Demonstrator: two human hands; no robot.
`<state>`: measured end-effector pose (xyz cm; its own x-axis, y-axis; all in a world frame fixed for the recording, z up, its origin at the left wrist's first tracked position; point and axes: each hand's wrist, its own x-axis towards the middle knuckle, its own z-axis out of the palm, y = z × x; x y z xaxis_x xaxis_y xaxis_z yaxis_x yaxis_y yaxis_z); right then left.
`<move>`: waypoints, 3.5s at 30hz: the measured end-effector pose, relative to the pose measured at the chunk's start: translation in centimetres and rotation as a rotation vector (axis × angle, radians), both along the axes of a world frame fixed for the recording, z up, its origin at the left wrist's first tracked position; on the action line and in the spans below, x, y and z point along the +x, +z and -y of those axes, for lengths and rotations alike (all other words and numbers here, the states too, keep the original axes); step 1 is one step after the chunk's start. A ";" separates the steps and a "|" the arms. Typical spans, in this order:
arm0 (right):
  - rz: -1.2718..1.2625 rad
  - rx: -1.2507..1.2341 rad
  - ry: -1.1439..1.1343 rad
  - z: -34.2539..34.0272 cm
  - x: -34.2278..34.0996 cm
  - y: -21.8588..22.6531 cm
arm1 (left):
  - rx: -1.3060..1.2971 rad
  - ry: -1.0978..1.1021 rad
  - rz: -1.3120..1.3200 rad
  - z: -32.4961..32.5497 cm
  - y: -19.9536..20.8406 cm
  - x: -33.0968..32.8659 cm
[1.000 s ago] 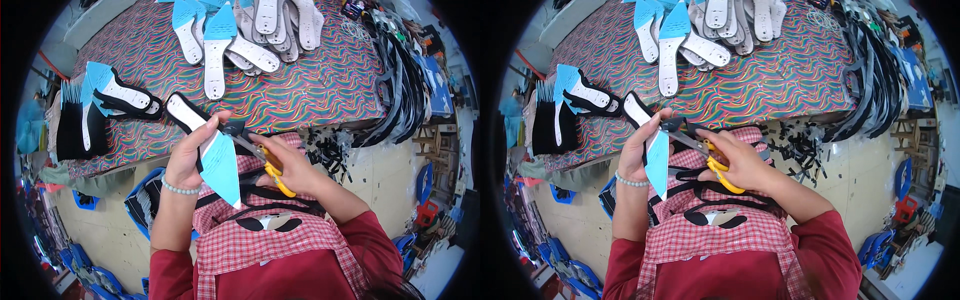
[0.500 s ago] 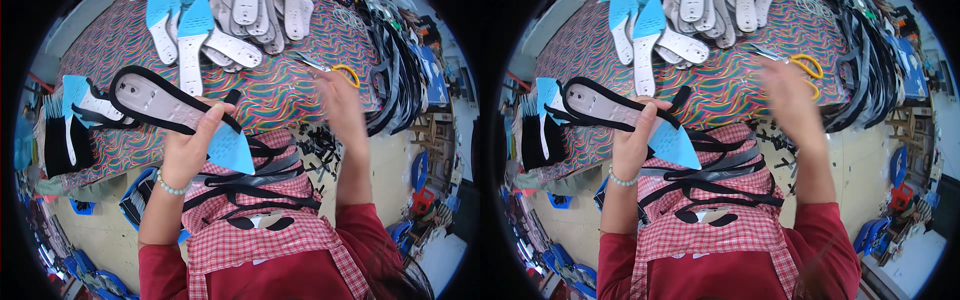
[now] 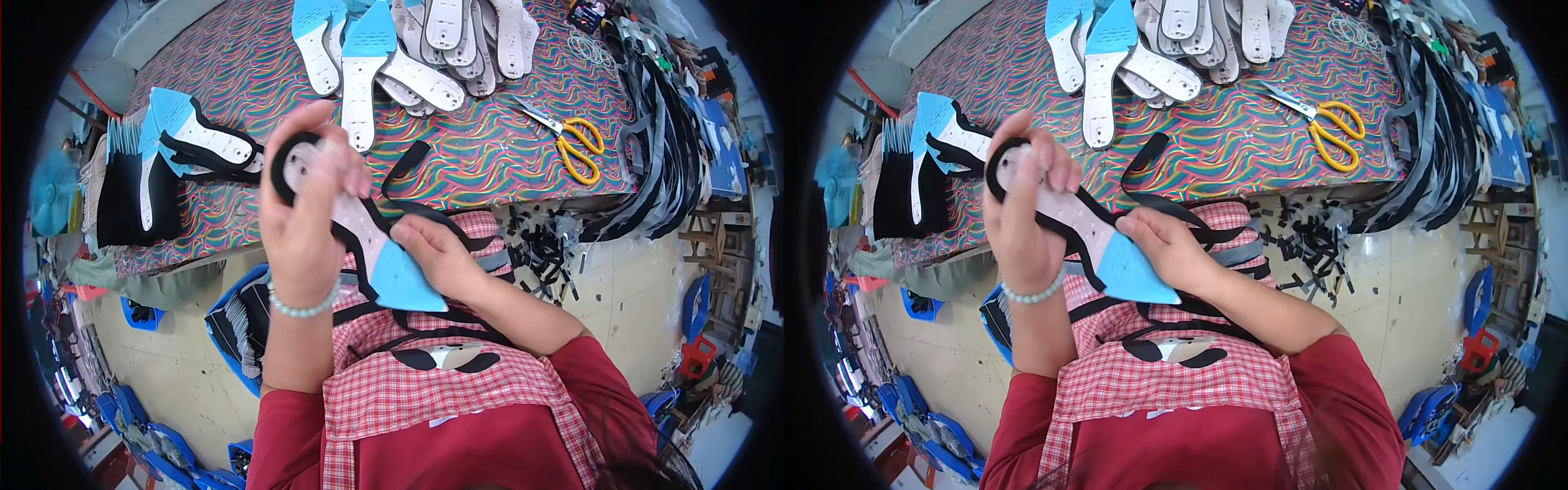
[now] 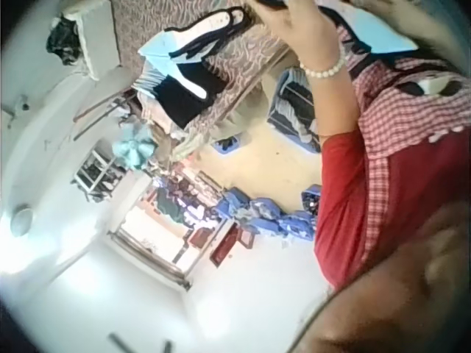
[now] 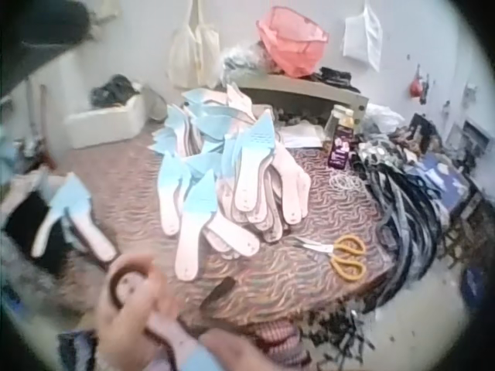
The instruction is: The person assembles slipper components by hand, attaching black elastic straps to light blue and white slipper soles. They repeatedly pick up a sole, wrap the strap around the heel, and trim the excess strap with yellow-handled scissors. The finished slipper is placed on a pile on the table.
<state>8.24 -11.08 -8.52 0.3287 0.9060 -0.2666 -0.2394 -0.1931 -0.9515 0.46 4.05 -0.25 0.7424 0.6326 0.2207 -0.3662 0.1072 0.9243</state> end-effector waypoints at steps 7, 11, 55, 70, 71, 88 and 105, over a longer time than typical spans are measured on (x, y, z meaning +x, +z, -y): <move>0.364 0.226 0.308 0.3 1.0 2.6 | 0.414 -0.694 0.321 -0.6 4.4 -1.4; 0.780 0.033 -0.259 -2.3 8.5 2.0 | 1.044 -0.160 -0.775 -4.9 10.5 -6.3; -0.089 0.373 -0.274 -5.0 7.2 5.5 | -0.330 -0.287 -0.396 0.7 -3.4 -1.7; -0.356 0.197 0.008 -2.3 4.4 3.1 | -0.378 -0.338 -0.416 0.7 -0.5 -3.7; -0.467 0.226 -0.015 -2.3 4.6 3.4 | -0.372 -0.351 -0.449 0.7 -0.9 -4.2; 0.699 0.522 -0.101 -2.1 6.8 3.2 | -0.287 -0.239 -0.577 -1.2 -0.4 -5.3; -0.312 0.350 -0.200 -3.5 3.0 5.1 | -0.254 0.193 -0.286 2.1 -2.7 -2.2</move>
<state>11.28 -7.60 -3.43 0.4580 0.8861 -0.0716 -0.5223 0.2030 -0.8283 -1.73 1.99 -2.90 0.6138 0.7736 -0.1574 -0.1345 0.2989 0.9447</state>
